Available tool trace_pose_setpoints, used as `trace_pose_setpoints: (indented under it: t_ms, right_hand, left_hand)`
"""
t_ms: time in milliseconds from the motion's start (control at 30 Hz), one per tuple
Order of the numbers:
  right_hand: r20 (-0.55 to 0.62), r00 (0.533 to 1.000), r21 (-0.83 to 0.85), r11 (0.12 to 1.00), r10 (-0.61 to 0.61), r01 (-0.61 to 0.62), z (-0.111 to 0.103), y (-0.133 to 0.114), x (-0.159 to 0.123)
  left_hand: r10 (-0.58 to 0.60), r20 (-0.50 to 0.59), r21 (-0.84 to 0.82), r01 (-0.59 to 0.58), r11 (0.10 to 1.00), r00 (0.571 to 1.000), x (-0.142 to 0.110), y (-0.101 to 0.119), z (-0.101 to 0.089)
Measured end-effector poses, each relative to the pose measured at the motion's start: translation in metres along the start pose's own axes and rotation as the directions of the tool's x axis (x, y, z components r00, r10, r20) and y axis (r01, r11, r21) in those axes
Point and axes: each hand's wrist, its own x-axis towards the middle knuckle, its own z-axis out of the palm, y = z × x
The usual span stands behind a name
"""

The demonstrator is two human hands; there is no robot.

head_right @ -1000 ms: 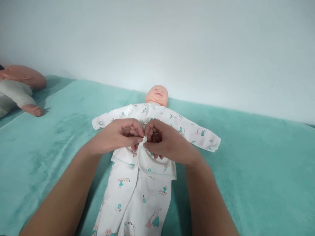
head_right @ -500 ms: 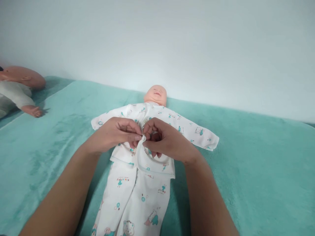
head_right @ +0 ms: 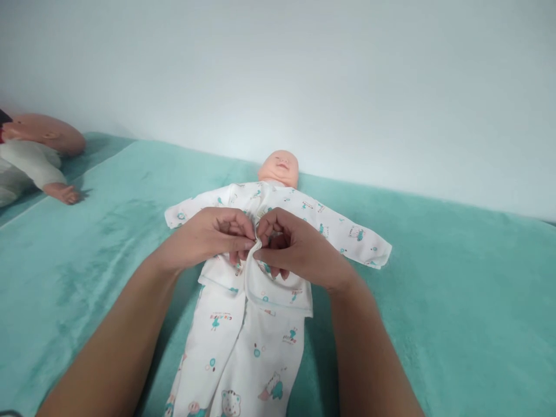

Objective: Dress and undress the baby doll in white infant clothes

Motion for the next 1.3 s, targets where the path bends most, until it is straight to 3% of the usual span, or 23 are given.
trace_pose_setpoints:
  t_ms: [400,633,1033,1300]
  right_hand:
    - [-0.031,0.998,-0.060,0.997,0.049,-0.051,0.0050,-0.0028,0.0004]
    - [-0.067,0.995,-0.068,0.995,0.070,-0.074,0.0057,-0.0040,0.0008]
    - [-0.075,0.995,-0.095,0.993,0.065,-0.073,0.0101,-0.0078,0.0005]
    - [-0.068,0.996,-0.087,0.994,0.060,-0.065,0.0101,-0.0083,0.0003]
  left_hand:
    - [0.043,-0.033,-0.003,-0.043,0.999,0.999,0.0015,-0.0049,-0.0039]
    - [0.024,0.010,0.076,-0.025,0.997,1.000,-0.0029,0.0024,-0.0055]
    - [0.001,-0.035,0.227,0.007,0.974,0.999,-0.0050,0.0024,-0.0037]
    - [0.002,-0.047,0.194,0.007,0.981,0.999,-0.0039,0.0012,-0.0021]
